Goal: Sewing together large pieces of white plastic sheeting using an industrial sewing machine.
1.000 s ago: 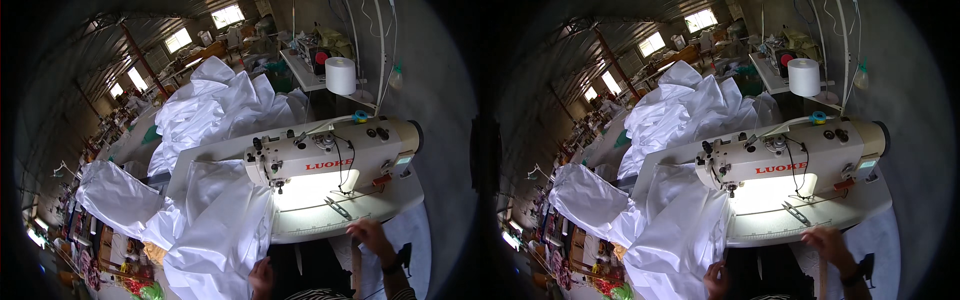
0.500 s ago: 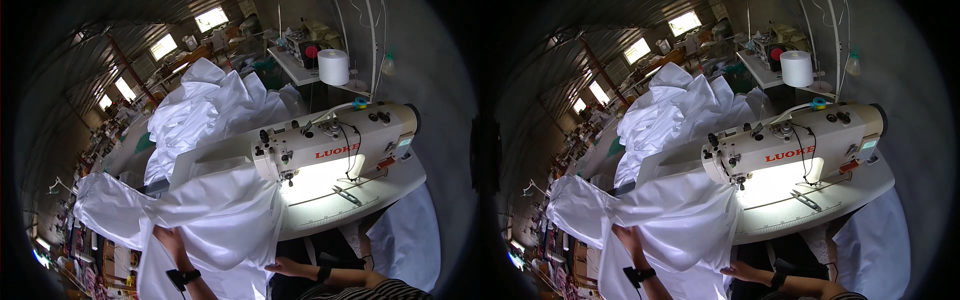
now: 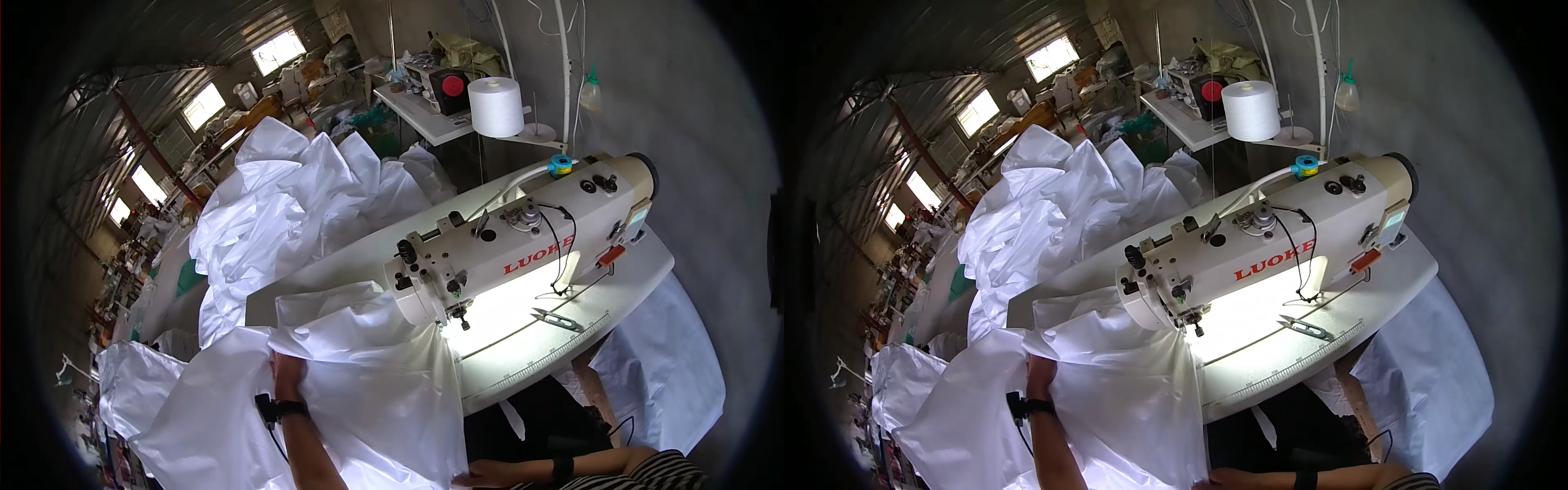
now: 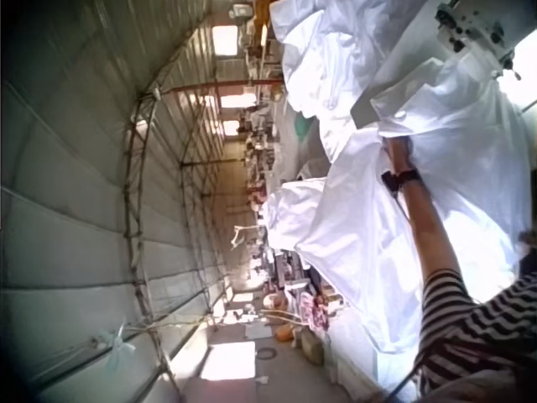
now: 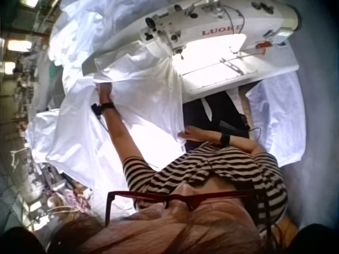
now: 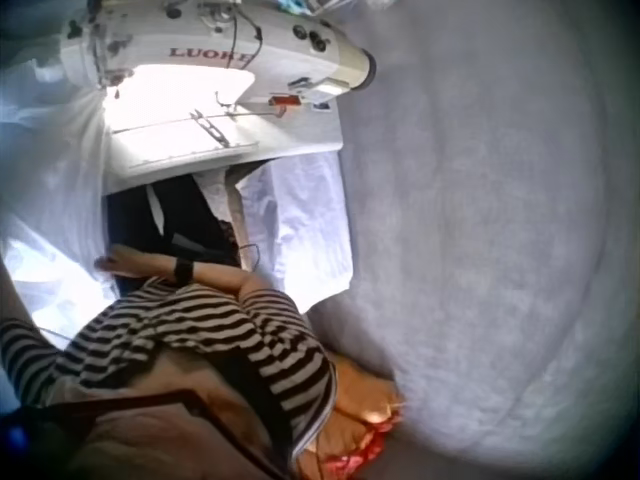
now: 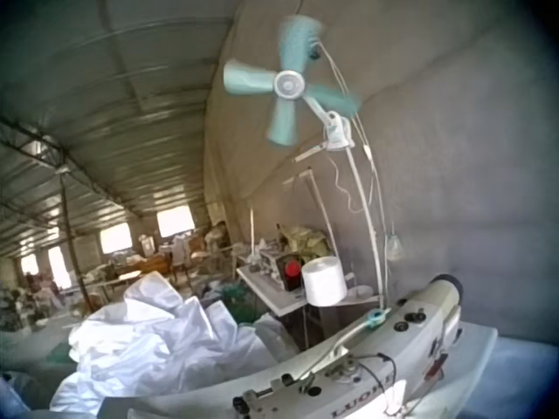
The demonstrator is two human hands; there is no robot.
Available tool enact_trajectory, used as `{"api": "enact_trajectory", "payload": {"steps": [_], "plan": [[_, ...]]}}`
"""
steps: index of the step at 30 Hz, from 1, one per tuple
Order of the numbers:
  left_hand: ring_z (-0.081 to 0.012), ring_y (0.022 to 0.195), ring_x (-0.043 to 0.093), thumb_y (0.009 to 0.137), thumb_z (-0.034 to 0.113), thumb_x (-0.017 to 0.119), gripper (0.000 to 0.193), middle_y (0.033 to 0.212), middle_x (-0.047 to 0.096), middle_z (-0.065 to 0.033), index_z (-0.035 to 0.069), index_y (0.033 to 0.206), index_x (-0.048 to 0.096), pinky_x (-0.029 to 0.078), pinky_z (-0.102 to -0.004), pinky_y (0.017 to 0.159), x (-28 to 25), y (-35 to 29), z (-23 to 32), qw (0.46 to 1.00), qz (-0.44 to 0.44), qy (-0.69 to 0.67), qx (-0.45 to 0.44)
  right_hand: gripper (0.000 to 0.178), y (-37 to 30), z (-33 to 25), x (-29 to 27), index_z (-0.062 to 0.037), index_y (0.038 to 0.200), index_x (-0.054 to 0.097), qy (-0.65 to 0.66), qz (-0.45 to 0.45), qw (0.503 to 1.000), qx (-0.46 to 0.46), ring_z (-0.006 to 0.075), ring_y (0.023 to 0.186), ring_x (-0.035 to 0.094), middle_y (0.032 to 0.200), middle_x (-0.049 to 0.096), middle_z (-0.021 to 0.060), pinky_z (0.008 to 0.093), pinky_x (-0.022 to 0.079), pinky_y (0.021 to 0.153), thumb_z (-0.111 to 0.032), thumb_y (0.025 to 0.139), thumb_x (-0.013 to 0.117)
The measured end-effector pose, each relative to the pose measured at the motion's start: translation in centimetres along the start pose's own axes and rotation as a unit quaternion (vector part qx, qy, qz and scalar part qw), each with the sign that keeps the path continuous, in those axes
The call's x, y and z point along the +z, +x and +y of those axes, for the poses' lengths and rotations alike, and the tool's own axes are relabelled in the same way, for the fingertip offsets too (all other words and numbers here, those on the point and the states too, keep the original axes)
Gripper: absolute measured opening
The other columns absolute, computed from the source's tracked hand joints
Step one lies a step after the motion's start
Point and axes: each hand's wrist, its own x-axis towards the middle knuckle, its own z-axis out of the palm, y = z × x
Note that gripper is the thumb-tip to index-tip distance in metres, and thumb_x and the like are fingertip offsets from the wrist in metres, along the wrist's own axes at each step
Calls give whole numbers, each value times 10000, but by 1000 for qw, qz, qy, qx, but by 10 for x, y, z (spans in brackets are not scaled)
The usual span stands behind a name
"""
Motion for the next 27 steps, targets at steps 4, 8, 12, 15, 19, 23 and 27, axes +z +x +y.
{"api": "enact_trajectory", "payload": {"steps": [4,8,12,15,19,23,27], "plan": [[-314,969,641,943,289,576,332,1035,669,-200,-28,1026,629,518,-377,807,-60,-133,48,912,175,-357,95,437,40,-19,-17,24,1073,629,110,-48,989,82,222,627,590,739,634,171,359,465,615,-390,994,515],[-312,998,635,876,278,691,524,1228,605,-200,-52,1257,547,479,-415,889,-10,-343,118,560,-380,-648,350,383,98,-69,-51,46,1066,605,110,-96,989,-26,245,679,602,821,654,181,363,460,642,-322,1001,519],[-266,1140,549,913,187,666,535,1269,574,-168,-26,1353,449,490,-378,904,128,-422,191,646,-244,-723,-15,387,140,-126,-69,50,1144,556,165,-18,961,-222,260,769,590,904,624,199,387,449,718,-309,1006,510],[-405,1209,459,748,283,823,860,1319,437,-294,-81,1349,327,390,-445,1022,143,-414,136,870,56,-423,-246,404,143,-149,-92,46,1170,539,127,-41,973,-188,262,847,601,1028,619,191,374,462,766,-322,1004,511],[-211,903,581,874,216,732,409,995,652,-172,-79,1107,570,499,-341,824,58,-425,29,930,51,-261,-254,391,100,-126,-134,2,1057,626,17,-20,992,-126,223,845,656,972,677,131,331,500,783,-366,999,505],[-251,1172,517,879,184,715,609,1291,526,-236,-80,1336,412,477,-330,923,-14,-429,26,929,114,-302,-182,427,52,-66,-129,-24,1016,667,28,-96,989,107,201,786,671,840,702,80,306,503,786,-400,1005,467],[-394,1393,278,922,124,618,687,1552,196,-214,20,1483,235,326,-529,1104,-20,-441,103,845,252,-462,-94,330,66,-44,-78,4,1121,630,148,-44,988,-19,209,943,650,1047,678,119,312,491,849,-283,989,535]]}}
